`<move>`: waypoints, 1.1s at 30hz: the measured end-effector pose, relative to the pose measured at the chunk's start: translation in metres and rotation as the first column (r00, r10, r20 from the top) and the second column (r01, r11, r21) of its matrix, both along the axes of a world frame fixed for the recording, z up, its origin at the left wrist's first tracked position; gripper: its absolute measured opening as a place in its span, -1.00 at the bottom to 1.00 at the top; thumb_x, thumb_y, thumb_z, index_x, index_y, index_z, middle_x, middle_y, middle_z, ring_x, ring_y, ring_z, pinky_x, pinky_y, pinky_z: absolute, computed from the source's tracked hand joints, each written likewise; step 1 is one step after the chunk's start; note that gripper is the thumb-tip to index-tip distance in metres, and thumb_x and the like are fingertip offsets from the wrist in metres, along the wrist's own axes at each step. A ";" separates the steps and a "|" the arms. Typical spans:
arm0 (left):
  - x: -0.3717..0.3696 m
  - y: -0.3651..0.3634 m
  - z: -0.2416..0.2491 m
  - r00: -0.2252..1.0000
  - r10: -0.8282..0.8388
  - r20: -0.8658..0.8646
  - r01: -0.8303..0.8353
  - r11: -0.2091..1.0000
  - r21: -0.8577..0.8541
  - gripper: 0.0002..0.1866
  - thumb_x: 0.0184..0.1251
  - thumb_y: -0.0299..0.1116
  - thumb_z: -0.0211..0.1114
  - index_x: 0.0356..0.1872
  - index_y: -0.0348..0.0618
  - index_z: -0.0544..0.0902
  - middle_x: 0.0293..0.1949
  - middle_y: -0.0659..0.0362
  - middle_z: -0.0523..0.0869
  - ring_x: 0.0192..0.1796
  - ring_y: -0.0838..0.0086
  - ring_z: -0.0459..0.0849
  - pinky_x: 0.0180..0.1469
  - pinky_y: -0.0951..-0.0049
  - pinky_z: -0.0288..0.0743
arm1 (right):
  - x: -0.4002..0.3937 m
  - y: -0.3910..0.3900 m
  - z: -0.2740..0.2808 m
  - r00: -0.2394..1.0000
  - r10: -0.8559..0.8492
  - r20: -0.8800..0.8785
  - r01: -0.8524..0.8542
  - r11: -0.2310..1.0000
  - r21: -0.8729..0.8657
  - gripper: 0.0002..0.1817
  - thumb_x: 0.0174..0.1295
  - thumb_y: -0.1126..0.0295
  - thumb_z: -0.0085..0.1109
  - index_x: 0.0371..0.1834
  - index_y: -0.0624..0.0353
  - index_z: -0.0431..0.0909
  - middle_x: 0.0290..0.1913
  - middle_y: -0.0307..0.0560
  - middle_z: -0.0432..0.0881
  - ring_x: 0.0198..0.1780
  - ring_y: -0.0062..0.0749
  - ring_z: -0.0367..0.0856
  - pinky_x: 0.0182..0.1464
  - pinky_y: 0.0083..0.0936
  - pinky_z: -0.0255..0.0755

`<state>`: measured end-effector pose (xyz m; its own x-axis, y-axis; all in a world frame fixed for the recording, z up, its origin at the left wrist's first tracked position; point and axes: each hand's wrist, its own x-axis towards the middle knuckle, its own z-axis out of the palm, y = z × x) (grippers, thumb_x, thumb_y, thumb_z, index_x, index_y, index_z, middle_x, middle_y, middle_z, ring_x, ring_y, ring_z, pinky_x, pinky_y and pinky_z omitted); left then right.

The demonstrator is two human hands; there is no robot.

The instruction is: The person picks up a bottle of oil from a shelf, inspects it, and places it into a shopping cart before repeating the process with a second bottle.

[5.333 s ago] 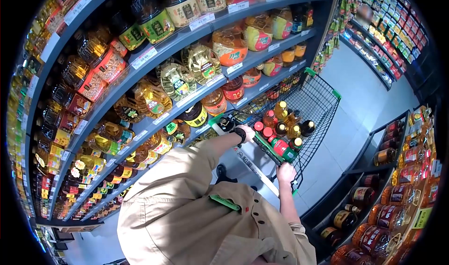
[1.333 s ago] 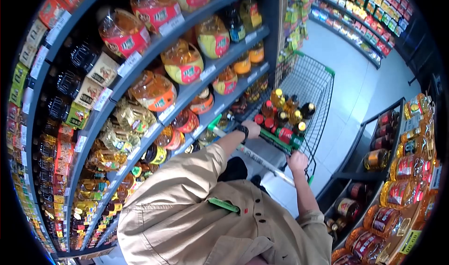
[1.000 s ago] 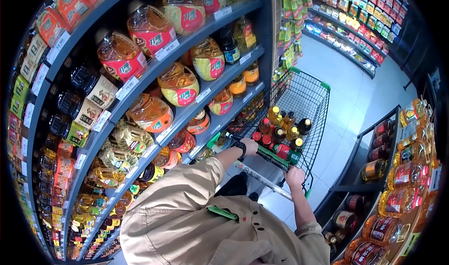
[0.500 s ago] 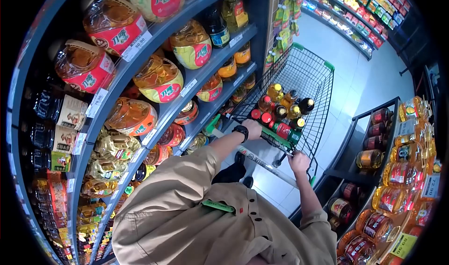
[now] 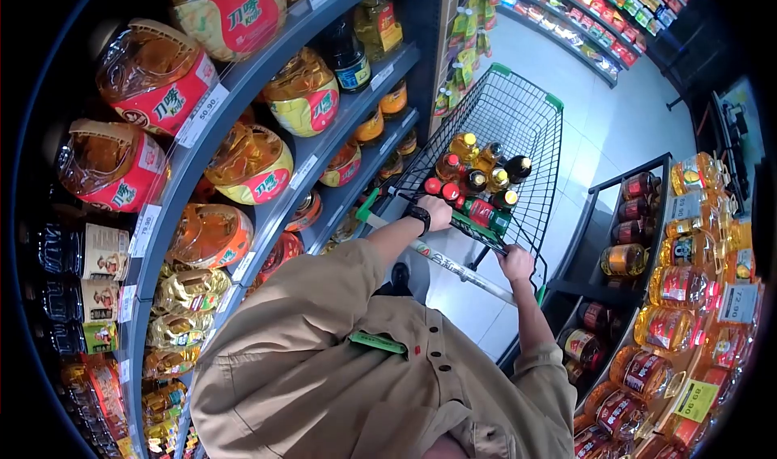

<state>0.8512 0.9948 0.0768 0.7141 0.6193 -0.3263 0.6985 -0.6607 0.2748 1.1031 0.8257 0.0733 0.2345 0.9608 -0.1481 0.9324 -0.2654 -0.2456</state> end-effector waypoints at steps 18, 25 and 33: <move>0.031 0.038 0.016 0.994 -0.044 -0.105 0.037 0.997 -0.070 -0.71 0.19 -0.12 0.26 -0.30 -0.09 0.78 -0.26 0.04 0.80 -0.14 0.19 0.77 -0.05 0.17 0.61 | 0.028 0.035 -0.002 1.000 0.005 -0.008 -0.005 1.000 0.026 -0.72 0.01 0.08 0.42 -0.40 0.05 0.75 -0.35 -0.07 0.73 -0.33 -0.08 0.70 -0.25 -0.22 0.57; 0.053 0.057 0.002 0.997 -0.039 -0.066 0.038 0.999 -0.011 -0.76 0.16 -0.17 0.23 -0.38 -0.06 0.78 -0.34 0.04 0.79 -0.22 0.15 0.78 -0.14 0.13 0.61 | 0.053 0.055 -0.007 1.000 0.017 -0.014 -0.017 1.000 0.023 -0.72 0.04 0.08 0.39 -0.40 0.05 0.75 -0.35 -0.08 0.72 -0.35 -0.05 0.70 -0.27 -0.19 0.56; 0.084 0.085 -0.004 0.996 0.023 -0.086 -0.023 1.000 0.000 -0.75 0.10 -0.14 0.32 -0.44 -0.10 0.77 -0.37 0.02 0.78 -0.26 0.14 0.77 -0.21 0.17 0.62 | 0.080 0.089 0.004 0.999 0.009 -0.039 -0.009 1.000 -0.009 -0.72 0.05 0.09 0.39 -0.41 0.07 0.75 -0.35 -0.05 0.72 -0.34 -0.02 0.70 -0.26 -0.19 0.56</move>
<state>0.9355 1.0794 0.0733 0.6689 0.6352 -0.3862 0.7347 -0.6438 0.2137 1.1827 0.9146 0.0774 0.2199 0.9613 -0.1659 0.9243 -0.2597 -0.2796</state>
